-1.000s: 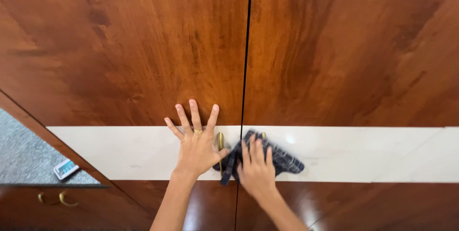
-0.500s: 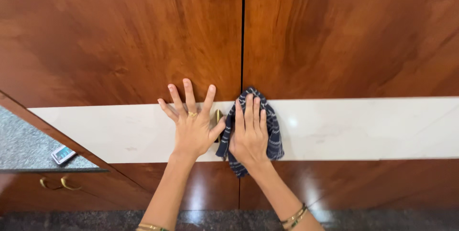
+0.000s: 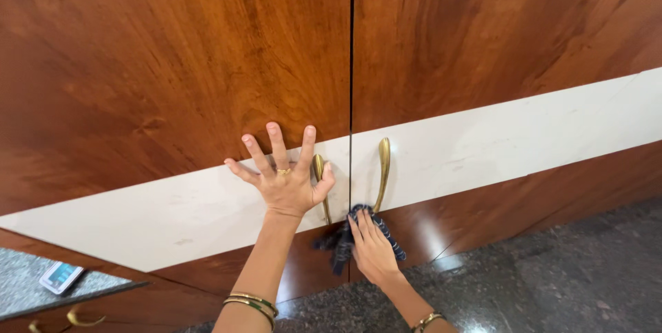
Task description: The person wipes the white marble band and wooden door panels of a wall-mounted cabinet with a dark plaid cloth, steadying the doors with the other hand. They work across several door sections, wipe the top ledge of the cabinet, and finish along the lower white trim near the brass handles.
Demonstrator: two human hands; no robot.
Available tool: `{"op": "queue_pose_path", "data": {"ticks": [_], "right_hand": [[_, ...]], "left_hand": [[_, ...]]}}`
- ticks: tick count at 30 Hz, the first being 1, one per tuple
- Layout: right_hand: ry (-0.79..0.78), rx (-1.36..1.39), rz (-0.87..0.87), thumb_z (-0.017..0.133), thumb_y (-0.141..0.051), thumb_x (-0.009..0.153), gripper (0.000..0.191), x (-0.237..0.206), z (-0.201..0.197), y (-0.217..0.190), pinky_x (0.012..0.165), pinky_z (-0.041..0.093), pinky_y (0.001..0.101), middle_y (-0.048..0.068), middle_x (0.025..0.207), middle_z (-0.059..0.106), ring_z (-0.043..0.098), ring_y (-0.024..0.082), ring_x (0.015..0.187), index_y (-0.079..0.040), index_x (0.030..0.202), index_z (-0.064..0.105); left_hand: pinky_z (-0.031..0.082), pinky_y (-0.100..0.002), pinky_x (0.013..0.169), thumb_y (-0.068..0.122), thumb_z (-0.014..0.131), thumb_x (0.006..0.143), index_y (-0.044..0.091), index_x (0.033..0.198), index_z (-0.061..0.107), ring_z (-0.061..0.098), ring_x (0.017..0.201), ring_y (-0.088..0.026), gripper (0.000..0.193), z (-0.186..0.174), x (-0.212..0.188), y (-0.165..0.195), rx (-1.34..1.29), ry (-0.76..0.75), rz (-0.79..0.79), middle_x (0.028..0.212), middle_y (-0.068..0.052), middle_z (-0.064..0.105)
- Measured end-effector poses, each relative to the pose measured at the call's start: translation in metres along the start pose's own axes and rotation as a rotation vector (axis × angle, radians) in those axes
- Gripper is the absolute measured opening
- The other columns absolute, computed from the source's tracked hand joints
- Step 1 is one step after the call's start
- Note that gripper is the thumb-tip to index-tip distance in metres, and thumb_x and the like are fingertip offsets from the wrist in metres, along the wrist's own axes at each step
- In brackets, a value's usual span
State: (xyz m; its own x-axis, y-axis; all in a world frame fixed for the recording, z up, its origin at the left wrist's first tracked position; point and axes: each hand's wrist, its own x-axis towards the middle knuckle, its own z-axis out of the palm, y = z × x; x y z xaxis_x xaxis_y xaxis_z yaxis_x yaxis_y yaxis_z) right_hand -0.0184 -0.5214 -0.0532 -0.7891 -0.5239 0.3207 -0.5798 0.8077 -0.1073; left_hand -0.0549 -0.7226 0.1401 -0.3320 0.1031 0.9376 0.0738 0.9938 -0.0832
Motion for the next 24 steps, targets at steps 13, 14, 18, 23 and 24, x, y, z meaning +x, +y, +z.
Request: {"op": "queue_pose_path", "data": {"ticks": [13, 14, 18, 23, 24], "right_hand": [[0.607, 0.196, -0.039, 0.052, -0.002, 0.093, 0.059, 0.078, -0.098, -0.029, 0.121, 0.031, 0.0590, 0.043, 0.153, 0.033, 0.035, 0.059, 0.143, 0.013, 0.148, 0.039], [0.700, 0.188, -0.056, 0.051, 0.000, 0.095, 0.057, 0.088, -0.109, -0.031, 0.123, 0.031, 0.0596, 0.042, 0.155, 0.033, 0.035, 0.060, 0.145, 0.013, 0.149, 0.040], [0.789, 0.245, -0.051, 0.055, -0.001, 0.097, 0.055, 0.112, -0.127, -0.030, 0.125, 0.028, 0.0602, 0.040, 0.157, 0.032, 0.032, 0.058, 0.149, 0.011, 0.149, 0.043], [0.826, 0.203, -0.091, 0.057, -0.004, 0.098, 0.054, 0.113, -0.084, -0.014, 0.127, 0.030, 0.0588, 0.034, 0.159, 0.035, 0.035, 0.053, 0.151, 0.003, 0.150, 0.047], [0.785, 0.198, -0.074, 0.058, -0.007, 0.096, 0.056, 0.108, -0.067, -0.013, 0.125, 0.029, 0.0597, 0.036, 0.157, 0.035, 0.035, 0.054, 0.149, 0.005, 0.149, 0.047]], "left_hand": [[-0.007, -0.073, 0.121, 0.063, 0.048, 0.100, 0.033, 0.152, 0.060, 0.011, 0.157, -0.045, 0.062, 0.009, -0.003, 0.000, 0.001, 0.087, -0.014, 0.169, -0.015, 0.028], [-0.007, -0.073, 0.122, 0.064, 0.047, 0.101, 0.034, 0.152, 0.060, 0.010, 0.157, -0.045, 0.061, 0.009, -0.004, 0.000, 0.005, 0.075, -0.021, 0.169, -0.015, 0.028], [-0.007, -0.074, 0.121, 0.067, 0.043, 0.101, 0.034, 0.153, 0.061, 0.011, 0.157, -0.046, 0.064, 0.011, -0.007, -0.001, 0.030, 0.048, -0.027, 0.168, -0.015, 0.028], [-0.008, -0.072, 0.121, 0.068, 0.043, 0.101, 0.035, 0.153, 0.060, 0.010, 0.157, -0.045, 0.064, 0.013, -0.008, -0.001, 0.036, 0.057, -0.027, 0.169, -0.015, 0.027], [-0.008, -0.072, 0.121, 0.068, 0.044, 0.101, 0.035, 0.153, 0.059, 0.010, 0.157, -0.045, 0.064, 0.013, -0.008, -0.001, 0.034, 0.062, -0.028, 0.169, -0.015, 0.027]]}}
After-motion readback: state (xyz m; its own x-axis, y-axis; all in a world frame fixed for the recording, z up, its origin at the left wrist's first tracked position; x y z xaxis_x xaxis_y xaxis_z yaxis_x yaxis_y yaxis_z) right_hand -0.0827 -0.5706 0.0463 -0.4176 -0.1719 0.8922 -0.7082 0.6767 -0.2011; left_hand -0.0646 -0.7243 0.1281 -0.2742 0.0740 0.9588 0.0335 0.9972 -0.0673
